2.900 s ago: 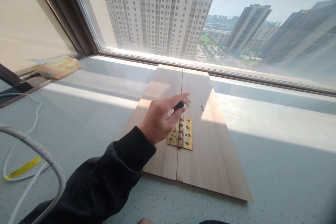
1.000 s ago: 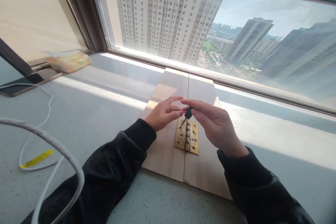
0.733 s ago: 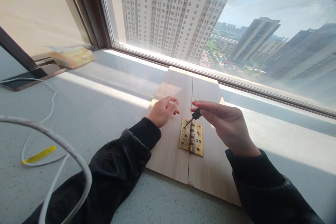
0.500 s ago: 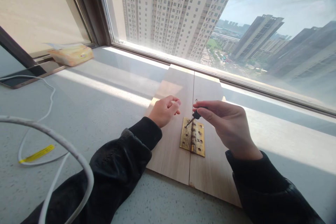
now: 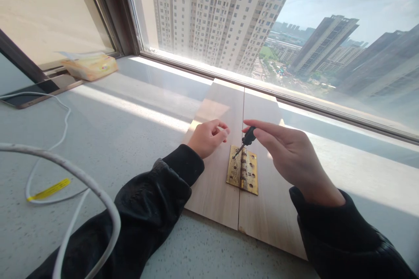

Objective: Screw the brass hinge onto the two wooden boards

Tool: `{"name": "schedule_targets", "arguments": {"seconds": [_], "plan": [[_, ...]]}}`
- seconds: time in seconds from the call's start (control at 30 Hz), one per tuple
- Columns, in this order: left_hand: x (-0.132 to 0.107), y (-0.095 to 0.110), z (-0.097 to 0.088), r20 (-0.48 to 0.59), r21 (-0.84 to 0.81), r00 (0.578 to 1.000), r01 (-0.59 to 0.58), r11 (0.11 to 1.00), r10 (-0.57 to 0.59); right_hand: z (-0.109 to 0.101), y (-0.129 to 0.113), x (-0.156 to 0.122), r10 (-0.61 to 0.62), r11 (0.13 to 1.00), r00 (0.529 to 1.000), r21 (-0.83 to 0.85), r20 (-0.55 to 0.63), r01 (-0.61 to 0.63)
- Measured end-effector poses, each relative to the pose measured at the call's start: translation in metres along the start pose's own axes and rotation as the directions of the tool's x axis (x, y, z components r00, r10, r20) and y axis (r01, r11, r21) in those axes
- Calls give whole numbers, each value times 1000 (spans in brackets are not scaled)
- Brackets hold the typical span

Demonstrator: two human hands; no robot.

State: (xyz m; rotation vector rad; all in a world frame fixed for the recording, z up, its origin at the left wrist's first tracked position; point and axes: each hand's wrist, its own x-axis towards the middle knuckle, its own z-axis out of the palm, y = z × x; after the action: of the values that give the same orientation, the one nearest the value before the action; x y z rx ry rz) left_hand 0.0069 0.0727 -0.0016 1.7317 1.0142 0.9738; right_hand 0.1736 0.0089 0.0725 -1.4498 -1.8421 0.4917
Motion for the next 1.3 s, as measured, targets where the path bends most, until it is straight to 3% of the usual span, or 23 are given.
{"name": "schedule_targets", "arguments": {"seconds": [0.2,0.5,0.8,1.1,1.2,1.3], "plan": [[0,-5,2,0,-32,1000,-2,999,2,-6,1,0,27,1000,998,0,58,-27],[1,-7,2,8,-15,1000,1,1000,-1,-5,-3,0,96,995,993,25,-64,-94],[0,-1,0,9,27,1000,7,1000,-7,4,-7,-3,-69,963,971,-270,-230,4],[0,1,1,8,42,1000,8,999,-9,9,-7,-3,-184,887,939,-462,-289,32],[0,0,1,12,37,1000,5,999,-5,10,-12,-4,-216,871,940,-487,-263,64],[0,-1,1,8,27,1000,1,1000,-2,11,-18,-5,-133,939,977,-338,-168,70]]}}
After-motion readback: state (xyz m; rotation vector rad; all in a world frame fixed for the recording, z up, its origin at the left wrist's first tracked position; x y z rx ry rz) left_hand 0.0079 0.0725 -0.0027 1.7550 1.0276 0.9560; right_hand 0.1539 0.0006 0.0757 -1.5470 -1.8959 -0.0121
